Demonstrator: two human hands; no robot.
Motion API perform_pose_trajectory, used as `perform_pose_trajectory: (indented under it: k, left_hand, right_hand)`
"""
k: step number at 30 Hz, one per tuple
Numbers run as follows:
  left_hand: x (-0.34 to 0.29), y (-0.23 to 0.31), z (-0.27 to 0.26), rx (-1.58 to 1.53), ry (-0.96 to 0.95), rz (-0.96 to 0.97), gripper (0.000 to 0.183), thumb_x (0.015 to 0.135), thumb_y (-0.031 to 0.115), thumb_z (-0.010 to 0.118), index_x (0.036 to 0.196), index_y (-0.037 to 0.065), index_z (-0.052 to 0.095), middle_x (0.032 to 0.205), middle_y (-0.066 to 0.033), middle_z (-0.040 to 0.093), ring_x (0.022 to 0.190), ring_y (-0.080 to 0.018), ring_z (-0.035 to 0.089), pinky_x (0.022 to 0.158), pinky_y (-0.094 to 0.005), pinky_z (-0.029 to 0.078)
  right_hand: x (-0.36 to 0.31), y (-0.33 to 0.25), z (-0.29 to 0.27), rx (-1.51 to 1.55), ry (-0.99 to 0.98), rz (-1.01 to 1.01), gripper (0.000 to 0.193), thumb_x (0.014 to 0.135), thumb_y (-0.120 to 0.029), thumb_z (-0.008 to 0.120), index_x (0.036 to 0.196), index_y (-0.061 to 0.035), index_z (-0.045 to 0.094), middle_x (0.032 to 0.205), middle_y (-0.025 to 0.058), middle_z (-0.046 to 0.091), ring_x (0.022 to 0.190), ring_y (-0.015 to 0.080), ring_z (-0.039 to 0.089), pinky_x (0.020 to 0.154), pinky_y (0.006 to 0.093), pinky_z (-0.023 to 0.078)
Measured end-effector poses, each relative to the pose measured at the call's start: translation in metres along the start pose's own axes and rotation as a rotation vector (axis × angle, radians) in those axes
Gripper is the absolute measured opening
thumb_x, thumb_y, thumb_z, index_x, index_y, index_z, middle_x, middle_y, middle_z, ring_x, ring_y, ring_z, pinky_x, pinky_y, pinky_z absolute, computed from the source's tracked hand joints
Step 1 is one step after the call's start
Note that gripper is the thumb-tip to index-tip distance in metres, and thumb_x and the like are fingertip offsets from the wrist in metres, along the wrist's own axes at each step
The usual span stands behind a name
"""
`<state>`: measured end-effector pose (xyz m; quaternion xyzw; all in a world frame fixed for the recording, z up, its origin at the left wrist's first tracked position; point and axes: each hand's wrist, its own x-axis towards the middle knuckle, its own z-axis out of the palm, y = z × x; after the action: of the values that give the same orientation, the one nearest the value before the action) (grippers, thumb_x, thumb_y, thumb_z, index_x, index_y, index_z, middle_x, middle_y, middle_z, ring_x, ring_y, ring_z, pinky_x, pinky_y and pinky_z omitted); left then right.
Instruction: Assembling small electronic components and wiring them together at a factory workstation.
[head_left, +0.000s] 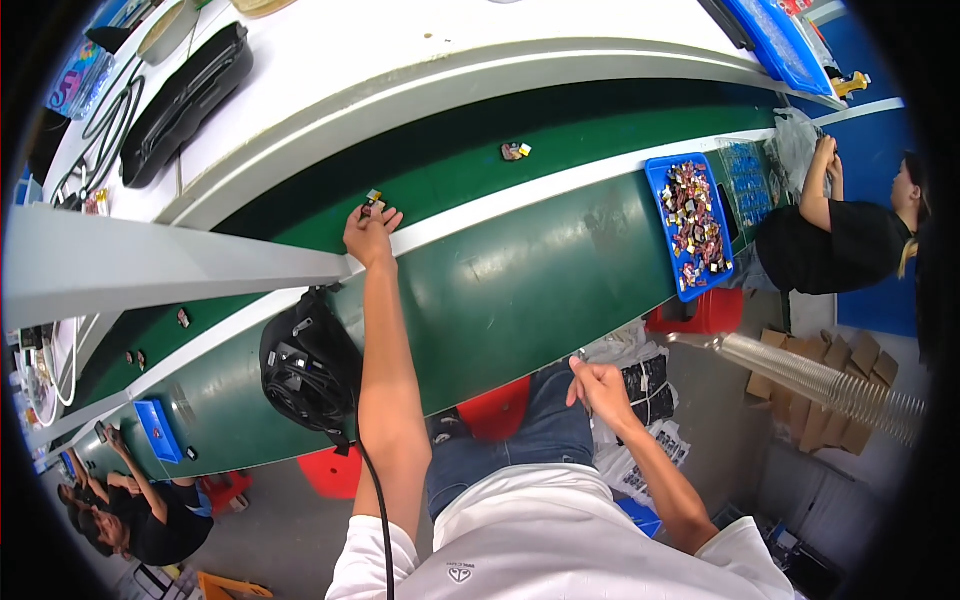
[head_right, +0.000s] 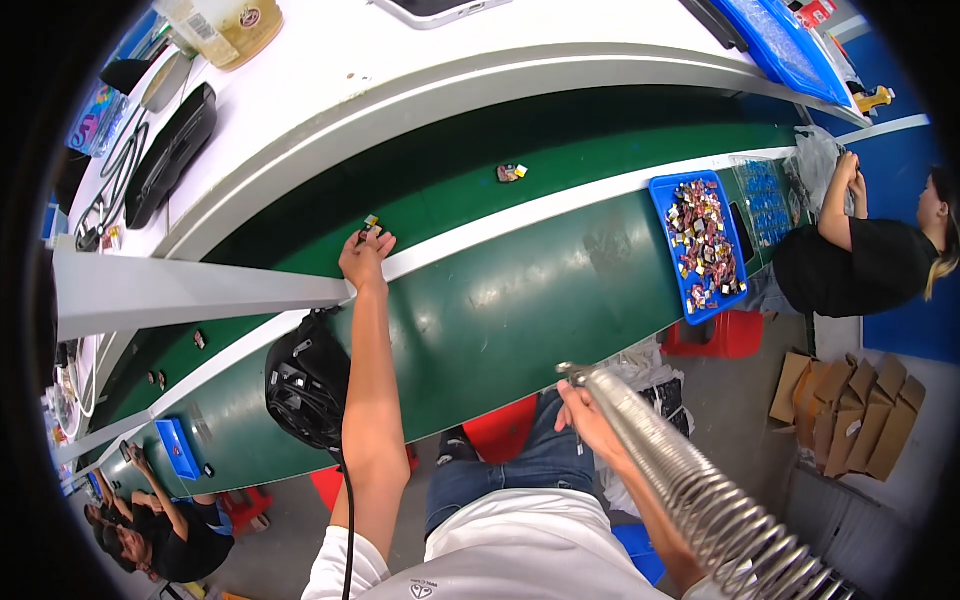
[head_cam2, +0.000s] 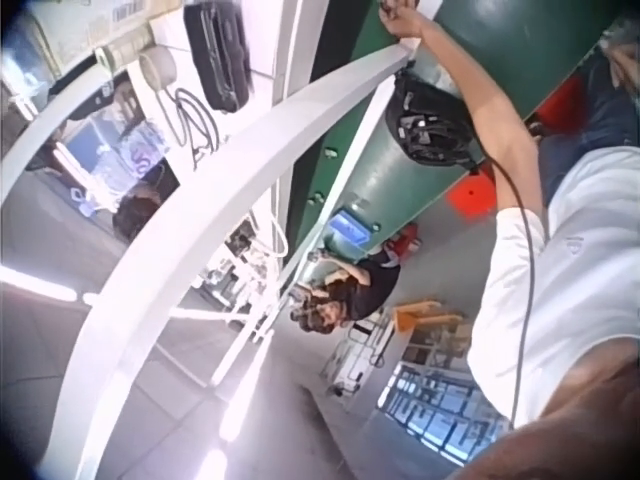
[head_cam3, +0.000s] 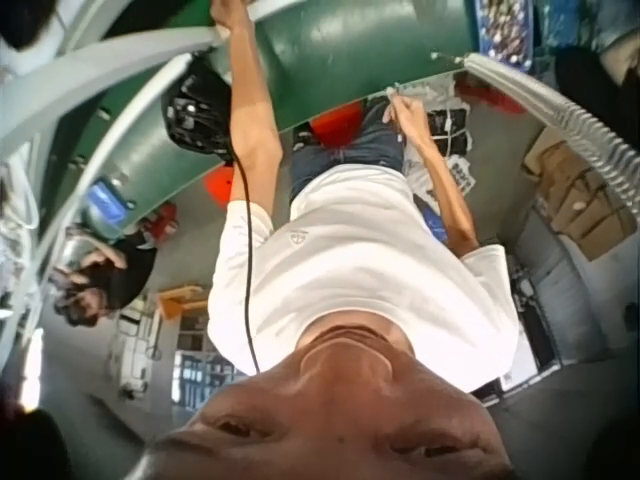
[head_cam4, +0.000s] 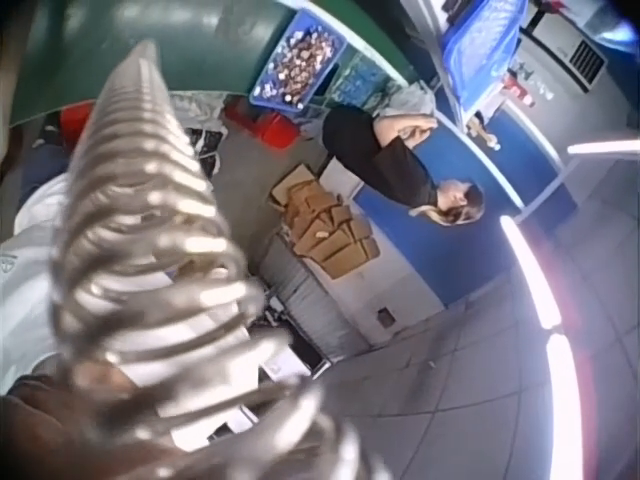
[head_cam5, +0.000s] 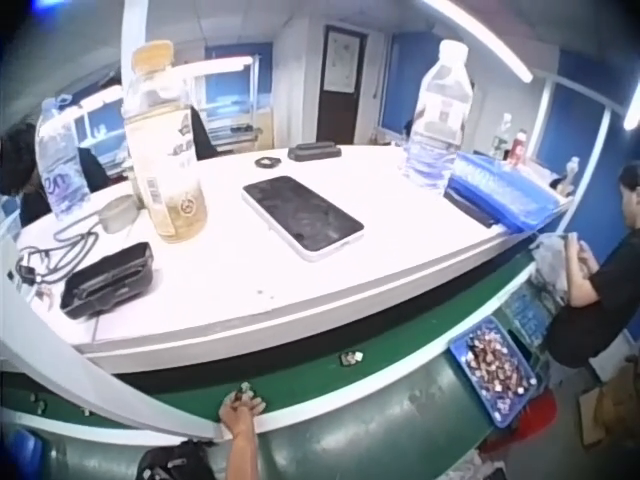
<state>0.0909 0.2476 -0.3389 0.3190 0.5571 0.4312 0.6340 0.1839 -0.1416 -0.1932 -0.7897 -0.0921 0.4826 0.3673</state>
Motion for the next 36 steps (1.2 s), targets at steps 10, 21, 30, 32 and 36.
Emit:
perform_pose_trajectory:
  k: [10,21,30,32,36]
  left_hand:
    - [-0.112,0.007,-0.039,0.634,-0.11,0.335,0.065,0.086,-0.011,0.055,0.146,-0.009,0.03,0.13,-0.023,0.049,0.095,-0.023,0.067,0.063,-0.0315,0.064]
    - [-0.306,-0.031,-0.174,0.629,-0.457,-0.322,0.024,0.095,0.003,0.058,0.116,-0.007,0.065,0.103,-0.013,0.07,0.085,-0.0179,0.071,0.06,-0.0285,0.06]
    - [-0.297,-0.018,-0.17,0.683,-0.403,-0.271,0.025,0.095,0.003,0.058,0.118,-0.006,0.064,0.105,-0.0144,0.071,0.086,-0.0177,0.071,0.061,-0.0286,0.061]
    - [-0.292,-0.013,-0.163,0.685,-0.417,-0.256,0.025,0.096,0.004,0.058,0.118,-0.006,0.064,0.105,-0.0144,0.071,0.087,-0.0178,0.071,0.062,-0.0284,0.061]
    - [-0.281,-0.006,-0.154,0.622,-0.383,-0.211,0.022,0.095,0.004,0.059,0.113,-0.007,0.066,0.099,-0.0148,0.071,0.08,-0.0176,0.071,0.059,-0.0279,0.059]
  right_hand:
    - [0.195,-0.064,-0.04,-0.288,0.255,-0.461,0.029,0.093,-0.029,0.06,0.082,-0.0032,0.07,0.075,0.0092,0.07,0.069,0.021,0.067,0.068,0.0357,0.051]
    - [0.328,-0.185,-0.008,-0.896,0.199,-0.666,0.067,0.064,-0.028,0.088,0.125,-0.0197,0.062,0.111,0.0059,0.062,0.104,0.027,0.064,0.085,0.0397,0.052]
    - [0.321,-0.174,0.007,-0.794,0.191,-0.766,0.043,0.07,-0.023,0.086,0.108,-0.0112,0.068,0.105,0.0102,0.065,0.098,0.0327,0.065,0.082,0.0424,0.053]
    - [0.323,-0.168,0.007,-0.796,0.195,-0.8,0.04,0.071,-0.022,0.085,0.105,-0.0093,0.069,0.102,0.0114,0.067,0.095,0.0336,0.065,0.082,0.0429,0.053]
    - [0.318,-0.161,0.013,-0.715,0.169,-0.794,0.034,0.076,-0.024,0.082,0.1,-0.0034,0.071,0.088,0.0144,0.07,0.083,0.0366,0.065,0.077,0.0432,0.052]
